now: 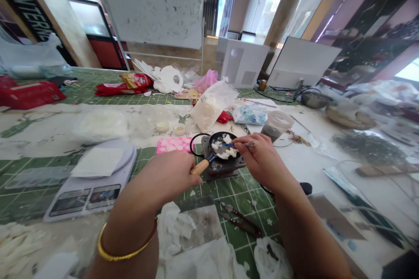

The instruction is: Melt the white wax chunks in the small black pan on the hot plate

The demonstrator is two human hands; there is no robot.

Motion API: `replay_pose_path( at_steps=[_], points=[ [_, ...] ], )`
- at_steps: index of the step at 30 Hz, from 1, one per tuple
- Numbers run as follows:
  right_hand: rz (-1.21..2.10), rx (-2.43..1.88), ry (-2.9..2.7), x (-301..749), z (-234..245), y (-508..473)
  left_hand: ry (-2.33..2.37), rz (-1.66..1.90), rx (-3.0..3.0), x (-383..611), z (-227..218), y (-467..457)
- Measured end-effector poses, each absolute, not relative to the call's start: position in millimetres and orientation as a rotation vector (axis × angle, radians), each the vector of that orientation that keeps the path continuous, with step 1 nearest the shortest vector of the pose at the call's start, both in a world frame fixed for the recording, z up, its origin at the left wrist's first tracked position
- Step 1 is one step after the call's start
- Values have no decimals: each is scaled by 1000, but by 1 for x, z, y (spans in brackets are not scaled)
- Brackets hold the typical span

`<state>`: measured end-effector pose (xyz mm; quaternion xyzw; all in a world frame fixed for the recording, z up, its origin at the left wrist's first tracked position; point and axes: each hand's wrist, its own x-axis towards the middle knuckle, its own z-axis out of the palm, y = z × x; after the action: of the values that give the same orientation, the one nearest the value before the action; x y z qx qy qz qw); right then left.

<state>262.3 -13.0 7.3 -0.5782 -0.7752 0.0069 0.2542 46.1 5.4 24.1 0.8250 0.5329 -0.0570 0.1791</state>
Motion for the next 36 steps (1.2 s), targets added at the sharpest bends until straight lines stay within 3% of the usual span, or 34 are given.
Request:
replay_pose_path(
  at_steps=[29,36],
  points=[
    [48,-1534,-2131,262,8,-13,1507,-182,2346,49,26,4],
    [-204,-1679,-1908,277,7,-7,1504,-187,2338,48,28,4]
  ],
)
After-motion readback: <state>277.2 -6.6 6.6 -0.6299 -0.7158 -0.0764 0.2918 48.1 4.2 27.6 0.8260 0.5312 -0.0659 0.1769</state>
